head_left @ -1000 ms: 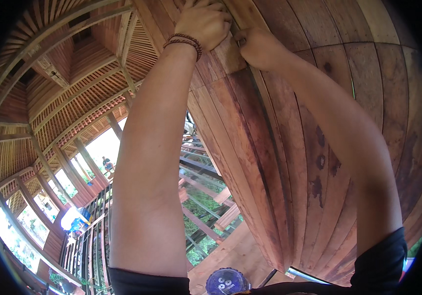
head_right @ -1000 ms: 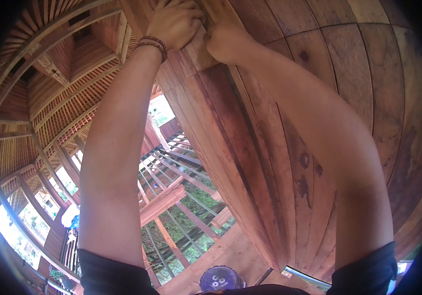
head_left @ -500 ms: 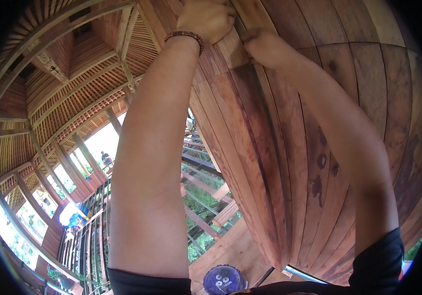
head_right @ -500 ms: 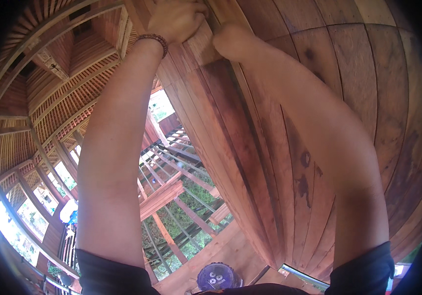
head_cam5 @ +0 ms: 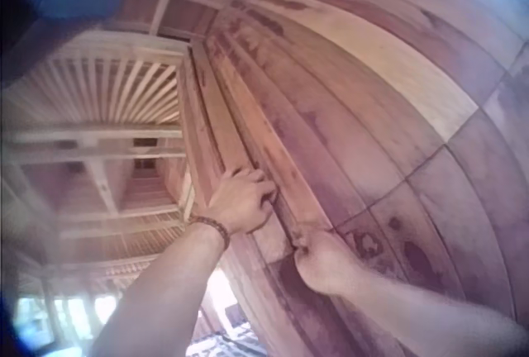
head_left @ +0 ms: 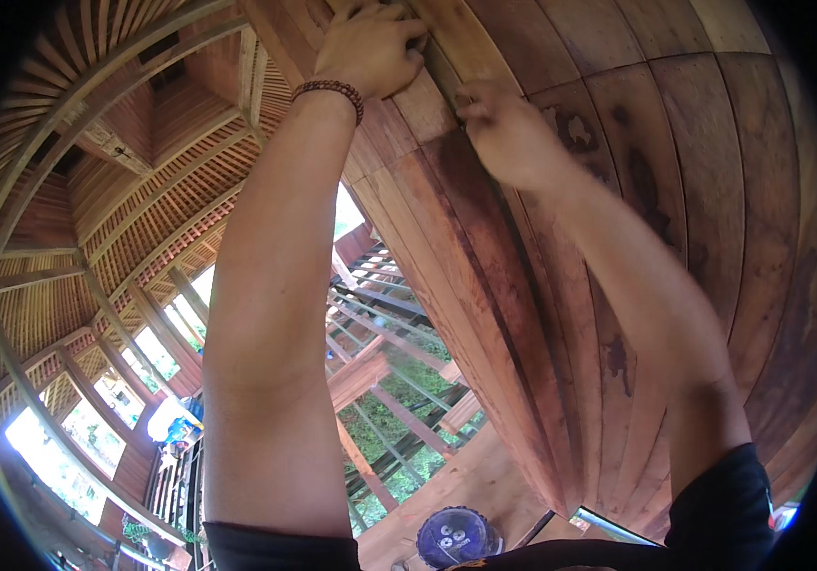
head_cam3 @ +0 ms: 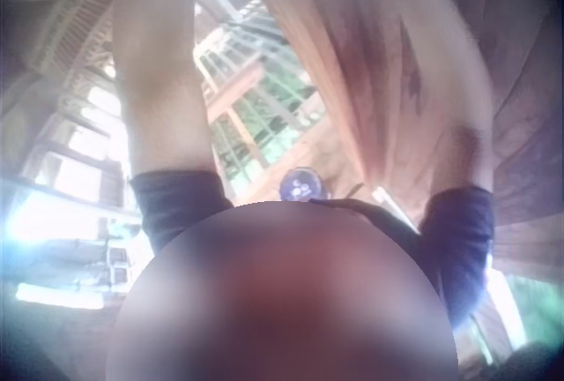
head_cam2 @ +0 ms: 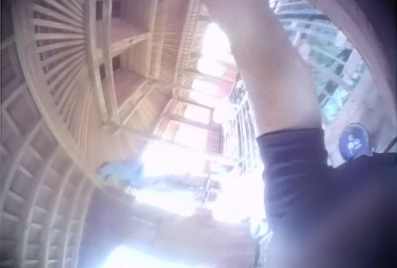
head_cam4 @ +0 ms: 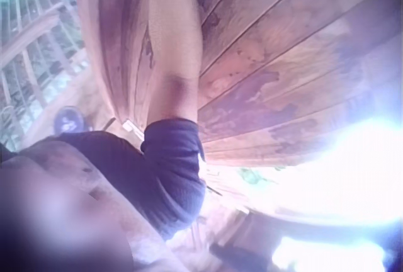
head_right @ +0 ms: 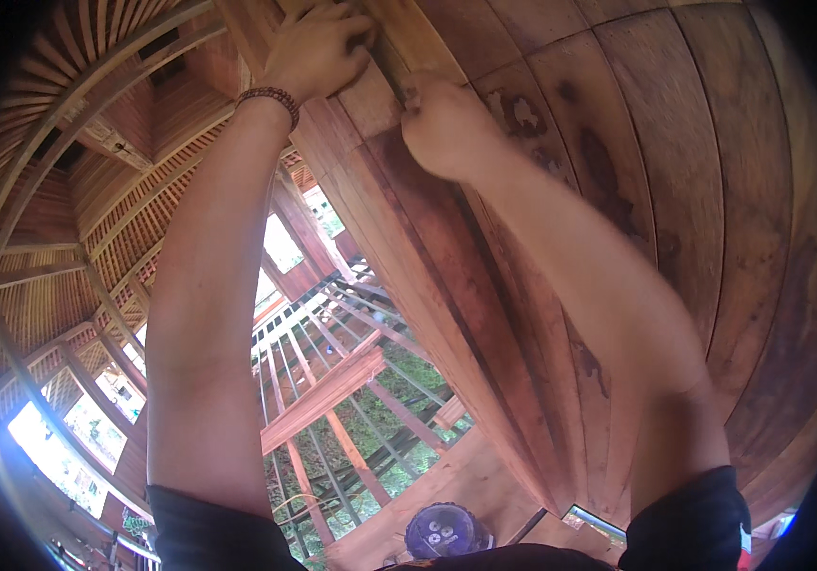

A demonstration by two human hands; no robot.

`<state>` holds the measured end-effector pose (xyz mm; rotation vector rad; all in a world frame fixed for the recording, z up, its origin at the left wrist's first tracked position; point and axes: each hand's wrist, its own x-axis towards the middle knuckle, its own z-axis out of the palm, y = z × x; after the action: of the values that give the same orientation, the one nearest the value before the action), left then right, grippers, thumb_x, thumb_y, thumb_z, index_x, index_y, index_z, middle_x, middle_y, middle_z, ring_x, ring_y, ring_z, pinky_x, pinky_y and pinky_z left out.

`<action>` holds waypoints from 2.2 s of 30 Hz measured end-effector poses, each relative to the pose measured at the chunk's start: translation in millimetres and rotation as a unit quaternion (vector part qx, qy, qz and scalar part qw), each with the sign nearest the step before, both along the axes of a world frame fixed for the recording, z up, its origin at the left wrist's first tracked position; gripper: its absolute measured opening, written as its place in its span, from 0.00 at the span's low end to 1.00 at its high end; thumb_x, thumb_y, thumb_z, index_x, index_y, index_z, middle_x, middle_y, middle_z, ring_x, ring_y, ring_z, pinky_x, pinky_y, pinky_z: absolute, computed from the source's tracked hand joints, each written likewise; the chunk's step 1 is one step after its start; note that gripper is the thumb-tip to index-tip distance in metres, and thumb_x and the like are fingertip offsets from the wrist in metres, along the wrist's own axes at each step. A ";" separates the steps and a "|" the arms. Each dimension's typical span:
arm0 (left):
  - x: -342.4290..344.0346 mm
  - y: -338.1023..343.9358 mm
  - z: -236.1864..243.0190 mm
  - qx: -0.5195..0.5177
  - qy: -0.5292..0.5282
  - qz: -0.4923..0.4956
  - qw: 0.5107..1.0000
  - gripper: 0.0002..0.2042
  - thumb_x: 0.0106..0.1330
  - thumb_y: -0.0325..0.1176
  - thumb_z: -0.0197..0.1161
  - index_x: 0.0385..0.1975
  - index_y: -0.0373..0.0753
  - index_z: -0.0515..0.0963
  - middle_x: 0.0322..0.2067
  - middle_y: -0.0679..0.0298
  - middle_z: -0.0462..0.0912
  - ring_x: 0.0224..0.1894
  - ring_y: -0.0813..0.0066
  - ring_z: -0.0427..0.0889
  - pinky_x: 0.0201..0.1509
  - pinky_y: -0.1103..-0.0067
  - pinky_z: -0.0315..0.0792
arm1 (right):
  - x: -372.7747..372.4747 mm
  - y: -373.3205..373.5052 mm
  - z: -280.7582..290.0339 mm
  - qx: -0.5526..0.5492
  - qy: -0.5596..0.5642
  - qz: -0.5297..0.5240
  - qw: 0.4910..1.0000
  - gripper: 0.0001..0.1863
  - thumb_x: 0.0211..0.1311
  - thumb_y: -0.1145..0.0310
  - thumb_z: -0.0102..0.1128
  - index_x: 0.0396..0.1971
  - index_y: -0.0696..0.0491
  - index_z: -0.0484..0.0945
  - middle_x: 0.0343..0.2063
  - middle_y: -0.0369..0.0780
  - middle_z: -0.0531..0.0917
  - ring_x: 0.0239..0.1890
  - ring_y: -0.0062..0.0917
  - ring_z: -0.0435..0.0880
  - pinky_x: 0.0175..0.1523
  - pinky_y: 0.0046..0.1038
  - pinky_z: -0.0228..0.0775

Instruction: The person fits wooden planks into a curved wall frame, uses a hammer to tap them into place, and secures them with a nail gun. The person also uses a chisel to trim a small piece of wood and a tape measure to check dimensions.

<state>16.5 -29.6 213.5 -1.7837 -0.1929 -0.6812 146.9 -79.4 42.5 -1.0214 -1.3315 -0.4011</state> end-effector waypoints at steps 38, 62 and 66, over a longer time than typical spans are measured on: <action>9.0 -4.3 -38.7 0.038 -0.167 0.129 0.977 0.18 0.64 0.47 0.60 0.52 0.54 0.84 0.69 0.59 0.69 0.77 0.48 0.52 0.78 0.41 0.41 | -13.6 29.8 -60.1 0.124 -0.140 -0.002 0.982 0.36 0.54 0.84 0.50 0.68 0.70 0.63 0.73 0.55 0.61 0.74 0.51 0.62 0.77 0.40 0.57; 12.1 27.6 -42.3 -0.399 -0.471 -0.216 0.756 0.49 0.66 0.48 0.63 0.76 0.26 0.43 0.78 0.39 0.41 0.81 0.46 0.40 0.80 0.54 0.44 | -13.3 24.1 -59.8 0.098 -0.168 -0.009 0.981 0.41 0.52 0.82 0.54 0.71 0.68 0.58 0.74 0.56 0.58 0.76 0.49 0.56 0.79 0.38 0.52; 11.8 24.1 -43.7 -0.399 -0.465 -0.213 0.760 0.49 0.66 0.49 0.64 0.77 0.29 0.41 0.79 0.42 0.39 0.81 0.47 0.38 0.78 0.44 0.44 | -11.4 23.1 -58.7 0.097 -0.177 -0.006 0.979 0.40 0.53 0.82 0.54 0.71 0.68 0.59 0.73 0.56 0.59 0.76 0.49 0.57 0.79 0.38 0.53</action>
<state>28.3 -5.5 169.9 -2.1254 -0.8727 -2.0474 135.6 -56.2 -16.2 -0.8188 -1.5676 -0.7330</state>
